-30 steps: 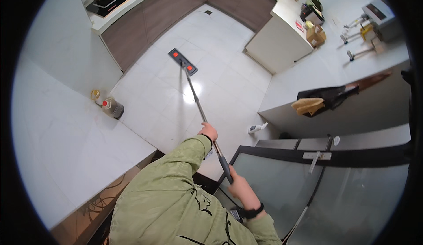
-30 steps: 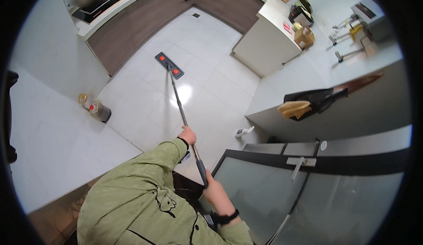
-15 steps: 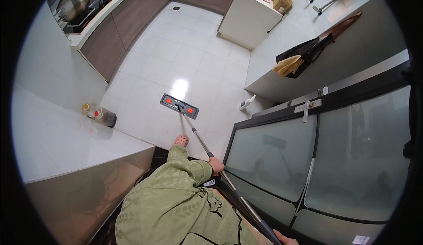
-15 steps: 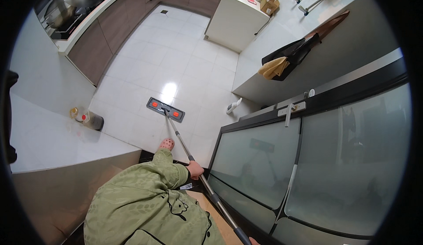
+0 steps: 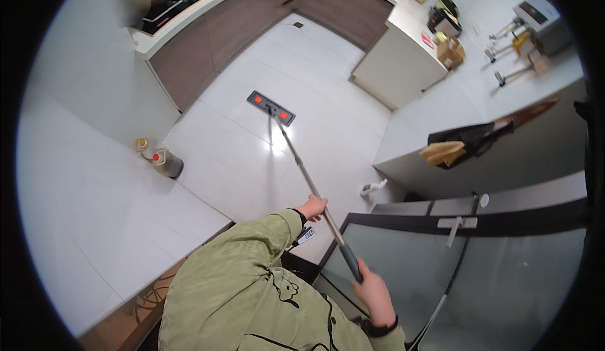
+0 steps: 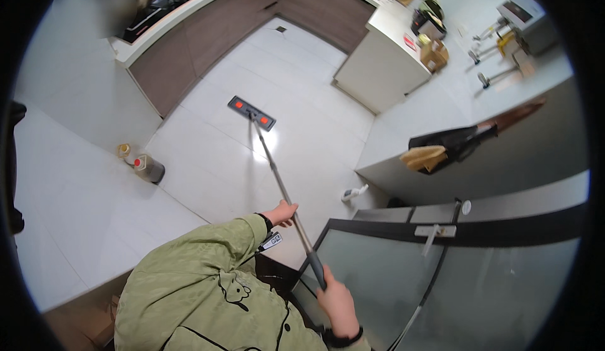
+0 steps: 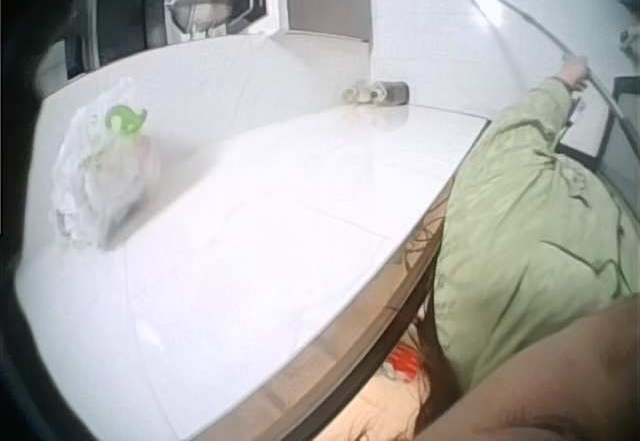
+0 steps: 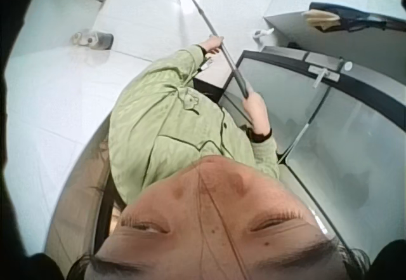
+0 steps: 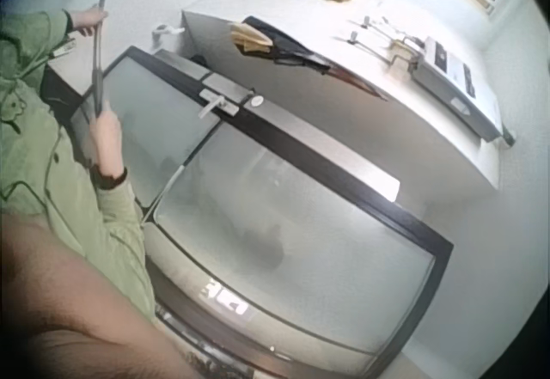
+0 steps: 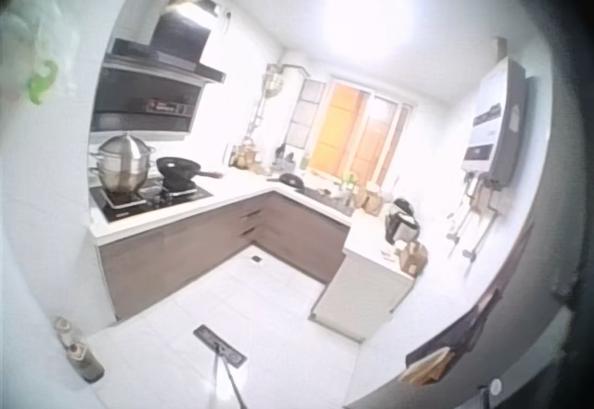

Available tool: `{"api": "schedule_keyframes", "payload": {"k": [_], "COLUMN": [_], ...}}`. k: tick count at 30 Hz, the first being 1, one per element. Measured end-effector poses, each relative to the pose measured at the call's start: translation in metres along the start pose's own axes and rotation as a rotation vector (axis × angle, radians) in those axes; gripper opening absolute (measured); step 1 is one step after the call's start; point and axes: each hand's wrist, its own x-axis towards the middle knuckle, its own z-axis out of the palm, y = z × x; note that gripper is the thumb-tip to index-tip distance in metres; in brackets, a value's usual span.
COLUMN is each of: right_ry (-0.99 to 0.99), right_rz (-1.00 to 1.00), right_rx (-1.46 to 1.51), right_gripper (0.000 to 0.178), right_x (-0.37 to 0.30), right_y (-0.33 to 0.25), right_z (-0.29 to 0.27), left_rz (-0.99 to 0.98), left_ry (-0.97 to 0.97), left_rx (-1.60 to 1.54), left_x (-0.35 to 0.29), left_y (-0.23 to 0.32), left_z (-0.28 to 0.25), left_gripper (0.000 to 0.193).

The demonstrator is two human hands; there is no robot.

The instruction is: The person mops the kitchen floor using a flat mop, moving it back and forth across the tiled surface. They navigate around the stove, sink, and refrigerator while cleaning the area.

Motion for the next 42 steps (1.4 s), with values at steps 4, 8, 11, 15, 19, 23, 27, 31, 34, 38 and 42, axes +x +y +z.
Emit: {"api": "schedule_keyframes", "payload": {"k": [4,8,11,15,19,23,27,31,34,38,42], "right_ry": [0.085,0.031,-0.072,-0.164,-0.207,-0.239,-0.174,-0.357,-0.156,0.147,0.187], "right_rz": [-0.141,-0.173,-0.127,-0.106,-0.031,0.057,0.187,0.634,0.666,0.559,0.277], "right_rx": [-0.090,0.005,0.025,0.100,0.214,0.264,0.138,0.406,0.678,0.757,0.265], "right_gripper": [0.063,0.066,0.069,0.075,0.076,0.074,0.061,0.053,0.045,0.037,0.042], "right_x": [0.142,0.230,0.234,0.185,0.093,-0.042,-0.207,-0.336,-0.373,-0.338,-0.245], "right_y": [-0.064,-0.114,-0.123,-0.096,-0.027,0.057,0.101,0.121,0.130,0.128,0.100], "right_z": [-0.007,-0.017,-0.013,0.002,0.017,0.043,0.051,0.011,0.000,0.010,-0.005], "left_rz": [0.129,0.075,0.014,-0.072,-0.089,-0.106,0.552,0.401,0.398,0.188,-0.134], "left_ry": [-0.033,0.056,0.082,0.084,0.100,0.098,-0.098,-0.370,-0.424,-0.167,0.137], "left_rx": [-0.169,-0.270,-0.267,-0.258,-0.206,-0.169,1.370,1.466,1.437,0.812,-0.260], "left_x": [0.005,-0.001,-0.004,0.002,0.005,0.003,-0.002,-0.021,-0.019,-0.003,-0.003], "left_y": [0.040,0.034,0.012,-0.017,-0.040,-0.082,-0.161,-0.247,-0.275,-0.254,-0.175], "left_z": [-0.050,-0.084,-0.096,-0.089,-0.056,-0.001,0.042,0.094,0.120,0.098,0.052], "left_gripper": [0.072,0.072,0.072,0.071,0.072,0.071,0.032,0.021,0.019,0.018,0.016]}}
